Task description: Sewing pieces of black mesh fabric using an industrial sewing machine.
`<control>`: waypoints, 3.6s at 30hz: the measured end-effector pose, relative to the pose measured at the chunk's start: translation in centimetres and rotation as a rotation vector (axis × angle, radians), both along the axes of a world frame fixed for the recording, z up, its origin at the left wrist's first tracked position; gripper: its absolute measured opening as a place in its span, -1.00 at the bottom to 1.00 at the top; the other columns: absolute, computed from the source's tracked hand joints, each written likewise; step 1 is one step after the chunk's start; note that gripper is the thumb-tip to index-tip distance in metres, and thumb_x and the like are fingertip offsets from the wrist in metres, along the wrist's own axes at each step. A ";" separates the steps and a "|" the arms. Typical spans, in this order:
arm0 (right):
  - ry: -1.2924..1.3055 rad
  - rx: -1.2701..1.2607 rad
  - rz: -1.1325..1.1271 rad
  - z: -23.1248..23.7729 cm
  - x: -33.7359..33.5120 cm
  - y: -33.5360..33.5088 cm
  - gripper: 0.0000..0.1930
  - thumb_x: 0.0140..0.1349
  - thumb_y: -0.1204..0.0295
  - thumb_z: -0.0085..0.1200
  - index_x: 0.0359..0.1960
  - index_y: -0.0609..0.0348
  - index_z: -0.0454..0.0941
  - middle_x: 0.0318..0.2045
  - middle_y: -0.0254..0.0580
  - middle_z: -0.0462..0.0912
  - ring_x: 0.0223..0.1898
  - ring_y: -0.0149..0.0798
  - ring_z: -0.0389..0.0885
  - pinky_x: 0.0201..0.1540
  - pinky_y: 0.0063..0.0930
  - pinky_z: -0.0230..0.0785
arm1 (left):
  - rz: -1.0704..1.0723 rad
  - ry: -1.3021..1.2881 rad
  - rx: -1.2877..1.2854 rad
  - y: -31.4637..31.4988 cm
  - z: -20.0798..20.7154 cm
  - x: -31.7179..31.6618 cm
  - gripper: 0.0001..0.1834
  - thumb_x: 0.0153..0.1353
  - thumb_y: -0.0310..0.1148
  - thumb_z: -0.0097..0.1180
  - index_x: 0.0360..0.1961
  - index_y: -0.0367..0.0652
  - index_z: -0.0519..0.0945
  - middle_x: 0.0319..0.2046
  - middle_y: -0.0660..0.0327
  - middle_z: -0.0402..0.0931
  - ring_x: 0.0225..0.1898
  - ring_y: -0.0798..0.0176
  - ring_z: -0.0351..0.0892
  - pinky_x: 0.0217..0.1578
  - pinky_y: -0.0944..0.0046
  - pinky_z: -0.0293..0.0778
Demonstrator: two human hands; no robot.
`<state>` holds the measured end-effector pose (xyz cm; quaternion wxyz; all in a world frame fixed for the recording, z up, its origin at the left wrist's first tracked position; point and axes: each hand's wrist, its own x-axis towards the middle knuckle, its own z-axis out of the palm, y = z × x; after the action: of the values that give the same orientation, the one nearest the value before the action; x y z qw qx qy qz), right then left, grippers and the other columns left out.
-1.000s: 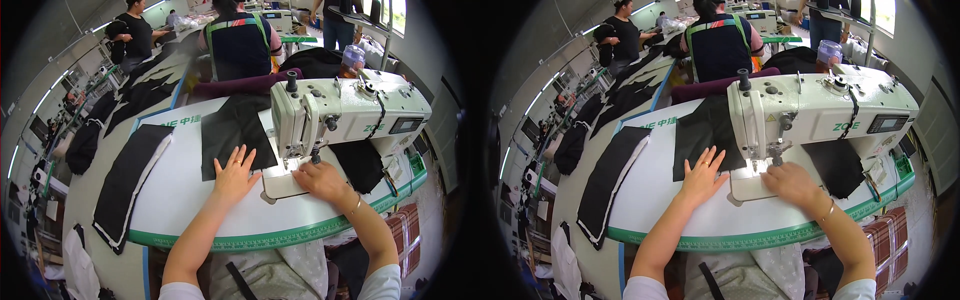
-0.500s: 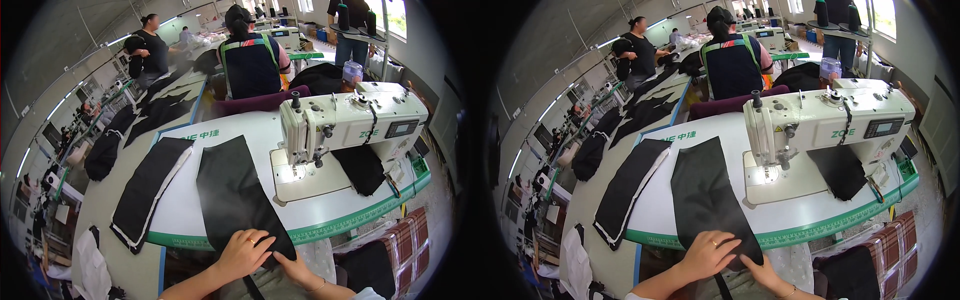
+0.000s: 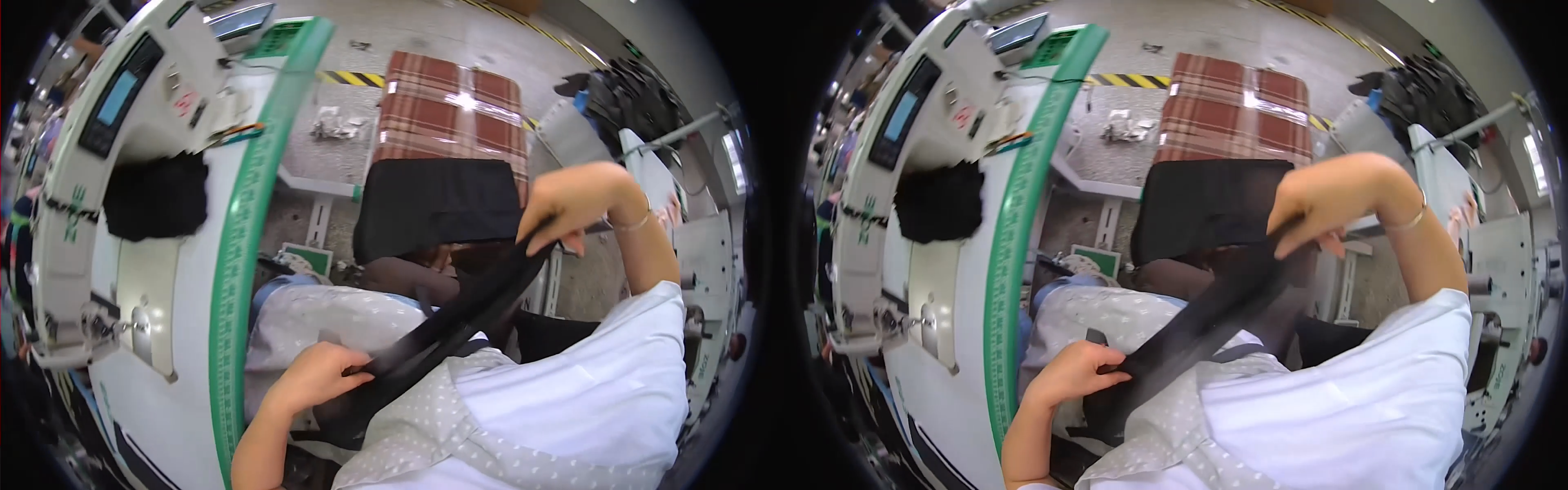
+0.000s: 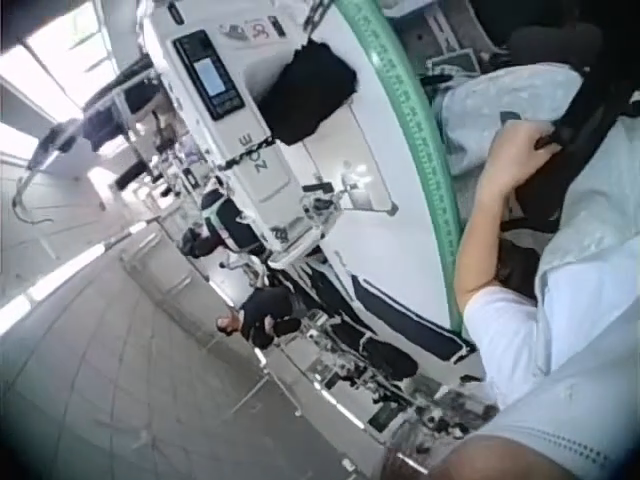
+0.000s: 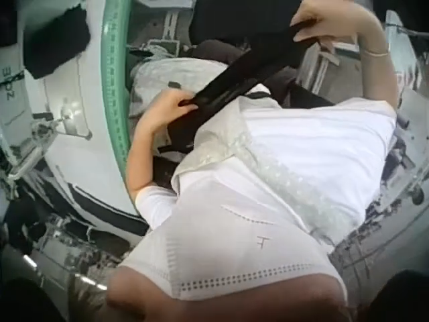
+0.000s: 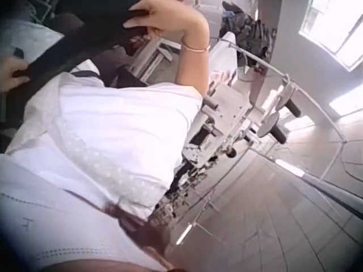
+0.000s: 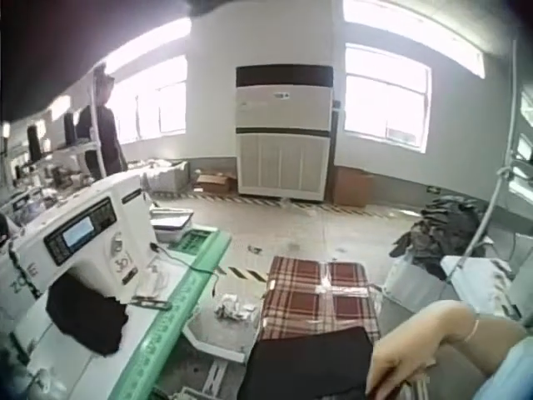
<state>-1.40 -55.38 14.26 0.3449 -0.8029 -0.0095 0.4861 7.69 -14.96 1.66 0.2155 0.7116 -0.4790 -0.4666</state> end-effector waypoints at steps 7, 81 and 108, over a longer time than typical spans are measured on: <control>-0.405 -0.180 -0.742 -6.5 -1.4 -13.1 -0.82 0.32 0.57 0.22 -0.08 0.30 0.76 -0.50 -0.19 0.75 -0.52 -0.44 0.75 -0.49 -0.63 0.56 | 0.366 -0.482 -0.139 -6.9 -4.0 4.0 -0.83 0.21 -0.36 0.27 -0.20 -0.15 0.73 -0.29 -0.08 0.68 -0.21 -0.23 0.67 -0.20 -0.08 0.56; -1.461 0.309 0.082 -11.0 20.4 25.8 -0.69 0.12 0.66 0.26 -0.08 0.15 0.66 -0.16 -0.08 0.69 -0.11 0.04 0.65 -0.08 -0.25 0.52 | 1.001 -0.899 0.212 17.6 1.7 0.8 -0.05 0.19 -0.02 0.37 0.54 -0.02 0.22 0.60 0.06 -0.10 0.61 -0.18 -0.20 0.38 -0.63 -0.18; -0.706 0.906 0.133 -8.0 14.0 32.1 -0.29 -0.04 0.33 0.60 0.06 0.19 0.35 0.10 -0.01 0.55 0.07 -0.09 0.59 0.11 -0.27 0.53 | 1.674 1.047 -1.162 12.2 5.9 -2.2 -0.22 0.41 -0.42 0.05 0.58 -0.08 0.04 0.38 -0.04 0.37 0.41 0.04 0.38 0.35 -0.05 0.35</control>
<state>12.59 -23.29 6.21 0.5989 -0.6863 -0.3819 0.1568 5.49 -2.73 7.59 0.9276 0.3187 0.1501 -0.1241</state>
